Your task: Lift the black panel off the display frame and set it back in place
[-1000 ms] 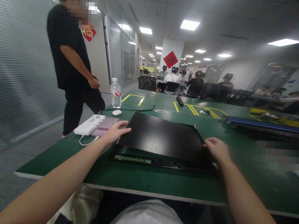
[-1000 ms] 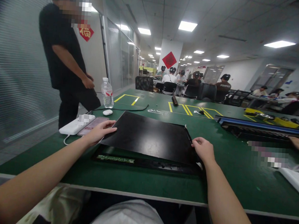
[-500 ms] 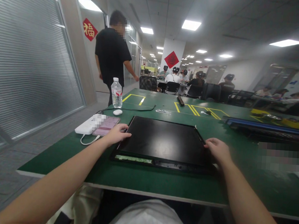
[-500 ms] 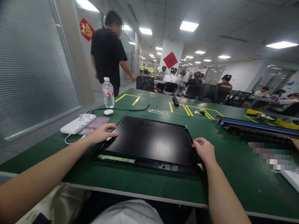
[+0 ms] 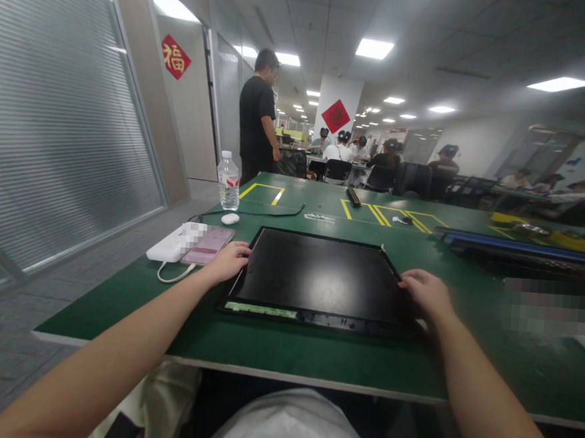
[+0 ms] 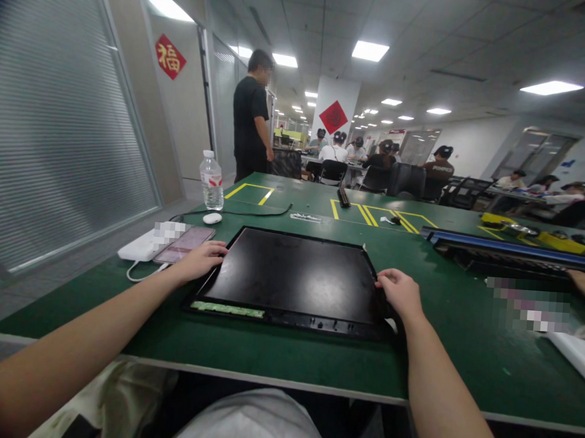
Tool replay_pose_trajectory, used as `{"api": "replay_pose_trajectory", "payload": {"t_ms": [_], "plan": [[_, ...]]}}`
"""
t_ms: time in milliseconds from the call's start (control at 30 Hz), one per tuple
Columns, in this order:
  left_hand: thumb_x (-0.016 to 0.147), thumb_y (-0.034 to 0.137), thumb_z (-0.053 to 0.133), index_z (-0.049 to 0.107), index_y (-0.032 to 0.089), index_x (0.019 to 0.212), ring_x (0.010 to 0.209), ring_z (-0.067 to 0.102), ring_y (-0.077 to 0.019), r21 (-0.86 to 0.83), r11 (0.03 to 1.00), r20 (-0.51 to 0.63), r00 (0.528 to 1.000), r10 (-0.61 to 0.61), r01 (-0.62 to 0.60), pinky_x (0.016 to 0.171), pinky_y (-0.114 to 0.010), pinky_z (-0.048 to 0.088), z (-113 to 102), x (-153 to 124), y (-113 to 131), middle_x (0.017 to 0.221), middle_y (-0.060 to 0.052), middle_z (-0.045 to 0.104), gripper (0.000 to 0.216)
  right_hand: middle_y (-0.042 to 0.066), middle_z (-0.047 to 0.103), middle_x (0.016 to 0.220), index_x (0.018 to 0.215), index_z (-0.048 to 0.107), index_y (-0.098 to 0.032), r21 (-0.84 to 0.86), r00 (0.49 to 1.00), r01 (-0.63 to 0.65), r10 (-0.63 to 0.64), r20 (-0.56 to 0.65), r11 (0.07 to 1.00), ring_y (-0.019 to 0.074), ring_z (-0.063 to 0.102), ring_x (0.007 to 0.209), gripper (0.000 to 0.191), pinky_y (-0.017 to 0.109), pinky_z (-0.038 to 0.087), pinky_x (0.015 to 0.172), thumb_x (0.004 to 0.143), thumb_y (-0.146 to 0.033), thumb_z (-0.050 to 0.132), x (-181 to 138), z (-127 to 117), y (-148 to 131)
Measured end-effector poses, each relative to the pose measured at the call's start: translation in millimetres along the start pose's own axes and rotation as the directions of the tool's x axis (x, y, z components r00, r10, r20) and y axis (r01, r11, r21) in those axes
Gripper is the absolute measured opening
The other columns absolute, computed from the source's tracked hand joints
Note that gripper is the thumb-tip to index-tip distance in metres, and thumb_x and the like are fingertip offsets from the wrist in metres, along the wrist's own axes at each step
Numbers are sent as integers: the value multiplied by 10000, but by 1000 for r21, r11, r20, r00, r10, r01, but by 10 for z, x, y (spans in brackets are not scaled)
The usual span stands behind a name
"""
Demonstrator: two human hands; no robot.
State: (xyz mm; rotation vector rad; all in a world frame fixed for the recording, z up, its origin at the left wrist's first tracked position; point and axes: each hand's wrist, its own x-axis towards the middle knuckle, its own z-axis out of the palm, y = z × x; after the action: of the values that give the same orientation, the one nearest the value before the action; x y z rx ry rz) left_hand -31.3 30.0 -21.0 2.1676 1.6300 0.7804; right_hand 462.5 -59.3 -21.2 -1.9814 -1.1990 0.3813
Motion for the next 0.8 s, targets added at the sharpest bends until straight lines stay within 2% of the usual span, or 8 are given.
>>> {"api": "replay_pose_trajectory", "payload": {"t_ms": [133,333,567,800], "plan": [[709,178,507,800,183,924,1260,580,-273,-4,1000,0,1000,14,-14,1123,-350,411,21,10,-33,1273,-93,676,364,56,760,790,914,719,-197,4,1000,-9,9,6,1000,155,561,511,305,278,424,507,712,-380,582,-3,-8,-14],[740,168,468,790,157,981,1238,599,-250,8,999,9,999,46,-47,1102,-311,435,31,-24,-20,1308,-109,646,402,53,761,790,921,722,-197,-12,1000,2,-2,5,1000,153,562,510,306,284,435,533,720,-375,576,-12,-13,-31],[756,161,446,787,156,1003,1243,590,-281,133,989,-4,998,61,-60,1130,-374,413,16,-39,42,1269,-123,663,421,57,759,783,916,727,-198,-22,1000,9,-9,1,1000,162,584,526,294,287,450,548,722,-362,579,6,-5,0],[782,158,428,782,146,1023,1244,591,-277,159,985,-16,997,72,-69,1131,-379,412,23,-51,48,1288,-134,647,428,69,759,776,908,727,-195,-27,999,32,-32,-11,999,178,611,572,287,278,437,536,730,-353,567,-22,-16,-30]]}}
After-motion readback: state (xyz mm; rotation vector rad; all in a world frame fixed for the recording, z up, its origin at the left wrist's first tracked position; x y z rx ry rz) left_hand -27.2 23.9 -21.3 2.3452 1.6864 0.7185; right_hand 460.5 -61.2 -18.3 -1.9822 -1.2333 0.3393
